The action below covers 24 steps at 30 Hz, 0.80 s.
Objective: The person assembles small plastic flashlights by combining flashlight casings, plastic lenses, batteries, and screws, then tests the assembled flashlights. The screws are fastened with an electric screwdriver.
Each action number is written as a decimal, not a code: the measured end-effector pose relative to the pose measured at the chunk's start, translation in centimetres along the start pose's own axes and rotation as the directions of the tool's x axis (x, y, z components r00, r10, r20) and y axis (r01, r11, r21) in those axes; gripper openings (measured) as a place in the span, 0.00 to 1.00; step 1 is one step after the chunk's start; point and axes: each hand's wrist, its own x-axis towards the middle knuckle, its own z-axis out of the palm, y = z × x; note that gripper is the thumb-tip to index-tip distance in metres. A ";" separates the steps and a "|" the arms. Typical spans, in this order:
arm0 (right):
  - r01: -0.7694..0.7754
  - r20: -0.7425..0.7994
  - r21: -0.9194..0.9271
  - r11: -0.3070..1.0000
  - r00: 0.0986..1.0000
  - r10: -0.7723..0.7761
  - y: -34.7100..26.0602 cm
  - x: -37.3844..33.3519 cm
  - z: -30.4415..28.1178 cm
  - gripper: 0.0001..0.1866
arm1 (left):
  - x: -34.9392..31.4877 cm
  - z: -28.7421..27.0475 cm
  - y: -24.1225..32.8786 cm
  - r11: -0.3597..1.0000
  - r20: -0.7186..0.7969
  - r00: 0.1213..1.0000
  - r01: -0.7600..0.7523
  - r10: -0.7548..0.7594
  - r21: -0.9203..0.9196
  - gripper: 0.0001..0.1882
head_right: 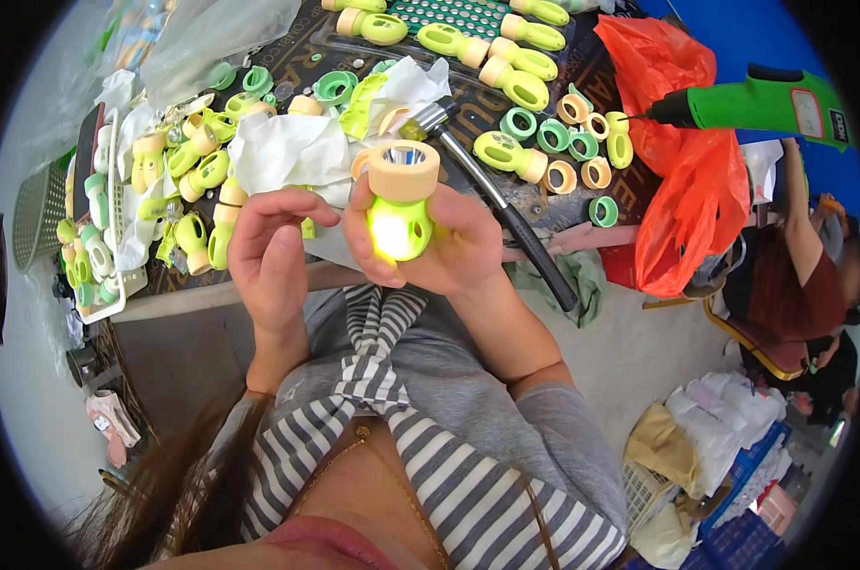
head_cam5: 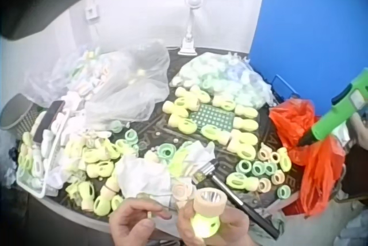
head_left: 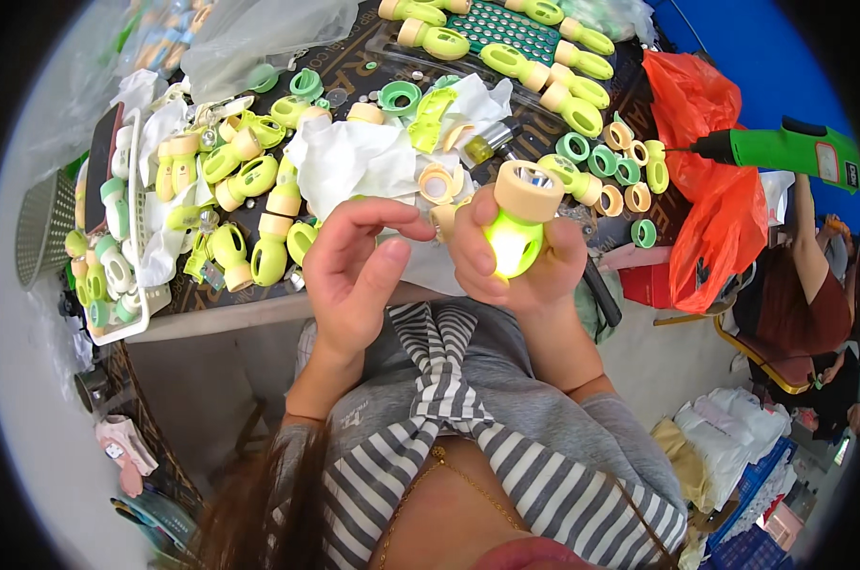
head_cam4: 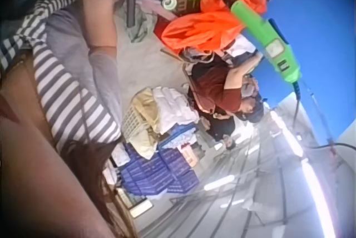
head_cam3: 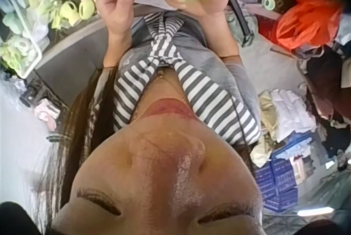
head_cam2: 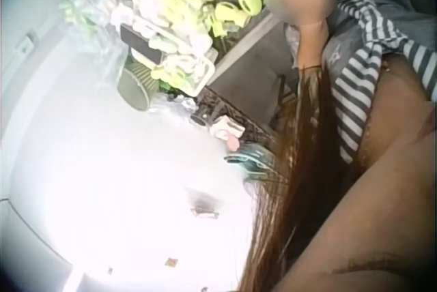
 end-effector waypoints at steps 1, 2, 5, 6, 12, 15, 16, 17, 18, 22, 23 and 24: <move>-0.009 0.004 -0.047 0.999 1.000 0.010 -0.2 0.1 -0.1 0.28 | 0.0 0.0 0.0 1.000 -0.002 1.000 -0.002 0.002 0.001 0.11; -0.020 0.007 -0.094 0.995 1.000 0.020 -0.3 0.1 -0.1 0.28 | -0.1 0.0 0.0 1.000 -0.002 1.000 -0.002 0.002 0.002 0.11; -0.057 -0.127 -0.432 0.900 0.992 0.002 -0.7 0.1 1.0 0.27 | -0.1 0.0 0.1 1.000 0.002 1.000 0.028 -0.028 0.000 0.15; -0.063 -0.156 -0.438 0.897 0.988 -0.006 -0.6 0.0 1.0 0.27 | 0.1 0.2 0.1 0.998 0.034 0.999 -0.019 0.018 0.057 0.18; -0.045 -0.077 -0.490 0.871 0.997 0.009 -0.4 -0.2 0.2 0.27 | 1.5 1.2 0.5 0.960 0.192 0.972 -0.174 0.133 0.218 0.26; -0.048 -0.022 -0.412 0.910 0.999 0.043 -0.2 -0.5 0.0 0.28 | 1.7 1.3 0.4 0.958 0.204 0.968 -0.190 0.147 0.216 0.25; -0.048 -0.042 -0.355 0.934 0.999 0.035 -0.1 -0.6 0.0 0.27 | 1.6 1.4 0.3 0.958 0.205 0.968 -0.190 0.146 0.215 0.25; -0.048 -0.042 -0.354 0.934 0.998 0.035 -0.1 -0.5 0.1 0.27 | 1.5 1.6 0.3 0.963 0.163 0.979 -0.160 0.126 0.217 0.25; -0.063 -0.061 -0.338 0.939 0.997 0.046 -0.1 -0.5 0.3 0.27 | 1.4 1.6 0.4 0.968 0.120 0.987 -0.129 0.105 0.217 0.24; -0.084 -0.070 -0.325 0.942 0.995 0.065 0.0 -0.4 0.2 0.26 | 1.5 1.7 0.4 0.966 0.116 0.988 -0.128 0.104 0.225 0.23; -0.088 -0.069 -0.344 0.935 0.995 0.069 0.0 -0.4 0.1 0.26 | 1.5 2.0 0.5 0.969 0.089 0.990 -0.123 0.106 0.216 0.23; -0.089 -0.069 -0.344 0.935 0.995 0.069 0.0 -0.4 0.0 0.26 | 1.6 2.1 0.7 0.971 0.061 0.992 -0.117 0.107 0.206 0.23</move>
